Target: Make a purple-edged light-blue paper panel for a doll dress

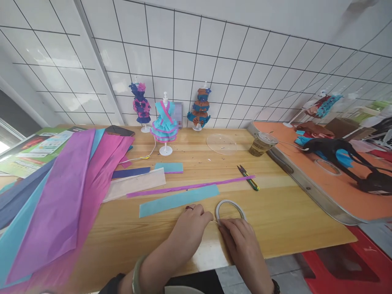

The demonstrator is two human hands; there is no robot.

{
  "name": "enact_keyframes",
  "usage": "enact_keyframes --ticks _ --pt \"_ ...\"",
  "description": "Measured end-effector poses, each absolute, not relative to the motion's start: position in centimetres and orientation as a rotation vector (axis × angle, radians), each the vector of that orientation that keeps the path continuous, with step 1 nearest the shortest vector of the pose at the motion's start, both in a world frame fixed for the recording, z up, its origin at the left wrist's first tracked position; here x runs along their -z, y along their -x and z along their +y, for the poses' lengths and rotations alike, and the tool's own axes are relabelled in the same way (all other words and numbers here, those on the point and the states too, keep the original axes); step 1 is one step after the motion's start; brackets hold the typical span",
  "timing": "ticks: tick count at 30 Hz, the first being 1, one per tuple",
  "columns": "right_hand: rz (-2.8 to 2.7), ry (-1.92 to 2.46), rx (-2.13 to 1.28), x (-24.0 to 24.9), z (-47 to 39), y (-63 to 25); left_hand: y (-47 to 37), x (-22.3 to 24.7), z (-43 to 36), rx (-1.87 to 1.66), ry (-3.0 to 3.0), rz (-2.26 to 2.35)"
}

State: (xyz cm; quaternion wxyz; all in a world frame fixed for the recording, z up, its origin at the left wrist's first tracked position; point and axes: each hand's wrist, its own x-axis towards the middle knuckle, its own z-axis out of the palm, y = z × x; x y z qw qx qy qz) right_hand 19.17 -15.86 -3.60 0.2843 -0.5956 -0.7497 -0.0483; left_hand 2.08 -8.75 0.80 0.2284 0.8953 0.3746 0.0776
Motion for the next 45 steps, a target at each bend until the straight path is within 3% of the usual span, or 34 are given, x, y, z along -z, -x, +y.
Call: enact_keyframes --ticks 11,35,45 --pt "-2.031 1.521 0.085 2.8 -16.6 -19.0 -1.5 -2.8 -8.5 -0.239 -2.2 1.042" --pt "-2.068 1.181 0.379 0.9 -17.9 -19.3 2.7 -3.3 -9.6 -0.61 -1.457 0.949" --pt "-2.111 1.1 0.324 -0.5 -17.6 -17.6 1.9 -3.4 -9.3 -0.399 -1.073 0.683"
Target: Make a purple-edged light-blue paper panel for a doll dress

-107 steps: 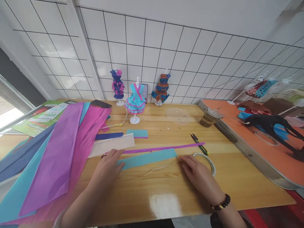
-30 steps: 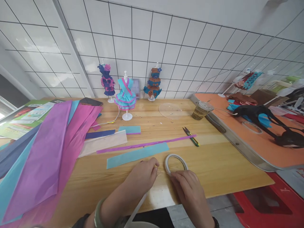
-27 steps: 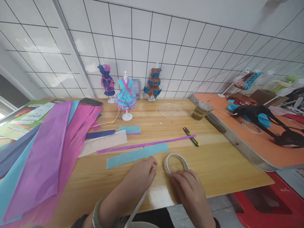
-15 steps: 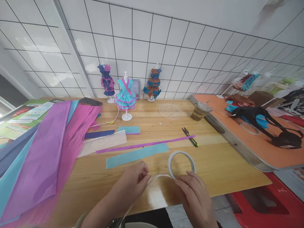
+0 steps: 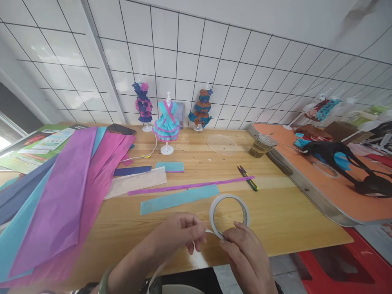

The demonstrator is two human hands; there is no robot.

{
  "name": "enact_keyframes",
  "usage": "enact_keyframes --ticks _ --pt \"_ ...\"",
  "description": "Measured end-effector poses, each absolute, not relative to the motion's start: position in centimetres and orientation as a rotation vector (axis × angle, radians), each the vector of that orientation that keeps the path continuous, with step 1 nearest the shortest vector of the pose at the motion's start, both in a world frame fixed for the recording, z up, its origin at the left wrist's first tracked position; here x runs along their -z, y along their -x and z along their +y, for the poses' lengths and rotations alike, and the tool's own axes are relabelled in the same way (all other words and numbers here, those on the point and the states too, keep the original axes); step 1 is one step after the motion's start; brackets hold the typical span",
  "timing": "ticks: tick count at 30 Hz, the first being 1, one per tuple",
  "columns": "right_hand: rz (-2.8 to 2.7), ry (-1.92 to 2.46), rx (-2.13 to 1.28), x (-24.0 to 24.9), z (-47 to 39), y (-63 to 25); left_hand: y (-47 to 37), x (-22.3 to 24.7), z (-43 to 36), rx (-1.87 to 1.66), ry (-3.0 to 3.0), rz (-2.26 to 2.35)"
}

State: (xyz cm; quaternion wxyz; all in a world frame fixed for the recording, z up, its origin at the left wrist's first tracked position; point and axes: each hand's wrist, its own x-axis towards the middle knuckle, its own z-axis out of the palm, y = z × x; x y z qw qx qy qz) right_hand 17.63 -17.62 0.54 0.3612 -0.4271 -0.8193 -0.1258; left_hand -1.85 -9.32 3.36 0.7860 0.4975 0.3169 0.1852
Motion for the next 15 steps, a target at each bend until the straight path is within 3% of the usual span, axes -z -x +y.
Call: enact_keyframes --ticks 15 --pt "-2.099 1.13 0.25 0.0 -17.7 -17.3 3.0 -2.1 -9.4 -0.489 -0.971 0.678"
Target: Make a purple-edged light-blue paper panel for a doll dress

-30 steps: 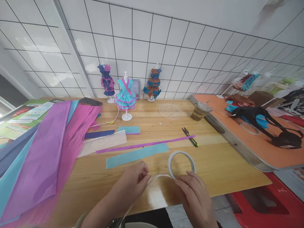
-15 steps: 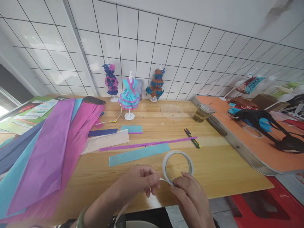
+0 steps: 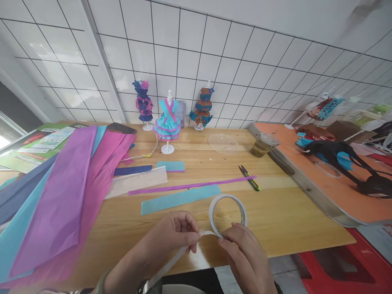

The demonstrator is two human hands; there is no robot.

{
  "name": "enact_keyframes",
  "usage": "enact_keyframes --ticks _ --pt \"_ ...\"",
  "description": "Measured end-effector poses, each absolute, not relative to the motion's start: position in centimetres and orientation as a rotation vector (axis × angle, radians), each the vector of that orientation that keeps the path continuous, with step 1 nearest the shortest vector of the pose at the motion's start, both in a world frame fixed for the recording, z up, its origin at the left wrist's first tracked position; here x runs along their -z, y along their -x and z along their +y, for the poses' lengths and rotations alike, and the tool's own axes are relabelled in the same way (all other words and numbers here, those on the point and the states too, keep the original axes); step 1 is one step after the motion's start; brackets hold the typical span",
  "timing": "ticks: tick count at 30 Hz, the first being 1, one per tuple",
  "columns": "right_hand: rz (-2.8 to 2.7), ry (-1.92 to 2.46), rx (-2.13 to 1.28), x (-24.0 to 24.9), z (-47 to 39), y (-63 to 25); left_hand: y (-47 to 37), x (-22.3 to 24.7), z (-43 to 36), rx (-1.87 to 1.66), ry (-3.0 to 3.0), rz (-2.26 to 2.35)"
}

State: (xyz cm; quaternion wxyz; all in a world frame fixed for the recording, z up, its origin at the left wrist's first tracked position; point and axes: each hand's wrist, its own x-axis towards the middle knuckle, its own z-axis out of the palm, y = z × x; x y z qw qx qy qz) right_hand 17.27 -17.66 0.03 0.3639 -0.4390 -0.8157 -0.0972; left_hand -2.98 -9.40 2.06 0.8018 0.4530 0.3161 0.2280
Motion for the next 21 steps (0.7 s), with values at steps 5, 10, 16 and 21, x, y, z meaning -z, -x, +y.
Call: enact_keyframes --ticks 5,10,16,21 --pt "-2.128 1.128 0.252 -0.8 -17.6 -17.0 2.7 -2.6 -9.2 -0.512 -1.039 0.742" --pt "-2.172 1.11 0.316 -2.1 -17.3 -16.5 3.0 -2.9 -8.9 -0.406 -1.314 0.802" --pt "-2.247 1.069 0.33 -2.9 -16.9 -16.0 2.8 -3.2 -9.4 -0.358 -1.484 0.936" --pt "-2.231 1.09 0.299 -2.5 -16.9 -16.0 2.8 -2.8 -9.7 -0.406 -1.355 0.88"
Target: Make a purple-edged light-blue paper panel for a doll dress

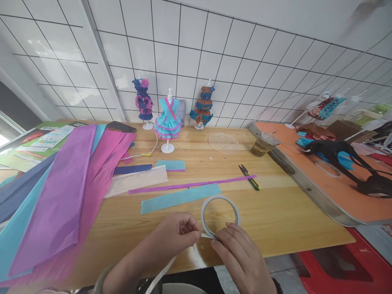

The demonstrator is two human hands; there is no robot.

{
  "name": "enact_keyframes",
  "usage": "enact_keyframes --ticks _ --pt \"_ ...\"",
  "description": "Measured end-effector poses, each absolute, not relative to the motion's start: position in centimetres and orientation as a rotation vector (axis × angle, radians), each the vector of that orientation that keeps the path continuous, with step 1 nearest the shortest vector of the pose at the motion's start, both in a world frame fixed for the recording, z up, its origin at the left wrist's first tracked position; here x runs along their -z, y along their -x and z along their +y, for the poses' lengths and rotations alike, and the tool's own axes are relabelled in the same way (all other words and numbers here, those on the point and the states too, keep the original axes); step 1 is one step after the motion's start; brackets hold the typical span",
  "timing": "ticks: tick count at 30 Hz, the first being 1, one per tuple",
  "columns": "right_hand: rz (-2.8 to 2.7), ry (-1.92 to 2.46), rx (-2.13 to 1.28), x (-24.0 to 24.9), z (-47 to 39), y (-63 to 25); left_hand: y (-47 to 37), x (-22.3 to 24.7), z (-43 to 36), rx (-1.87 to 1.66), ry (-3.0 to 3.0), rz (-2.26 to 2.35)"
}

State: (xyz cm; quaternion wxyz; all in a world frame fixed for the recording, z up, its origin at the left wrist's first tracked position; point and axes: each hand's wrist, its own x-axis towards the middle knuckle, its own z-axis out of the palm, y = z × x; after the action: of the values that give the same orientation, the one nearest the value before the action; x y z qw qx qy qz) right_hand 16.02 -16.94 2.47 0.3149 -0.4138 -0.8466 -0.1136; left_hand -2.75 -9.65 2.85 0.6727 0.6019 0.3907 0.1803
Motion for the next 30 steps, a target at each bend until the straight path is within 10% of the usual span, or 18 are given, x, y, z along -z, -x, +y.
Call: enact_keyframes --ticks 30 --pt "-2.26 1.069 0.303 -2.6 -16.8 -16.0 3.3 -1.7 -9.5 -0.324 -1.399 0.848"
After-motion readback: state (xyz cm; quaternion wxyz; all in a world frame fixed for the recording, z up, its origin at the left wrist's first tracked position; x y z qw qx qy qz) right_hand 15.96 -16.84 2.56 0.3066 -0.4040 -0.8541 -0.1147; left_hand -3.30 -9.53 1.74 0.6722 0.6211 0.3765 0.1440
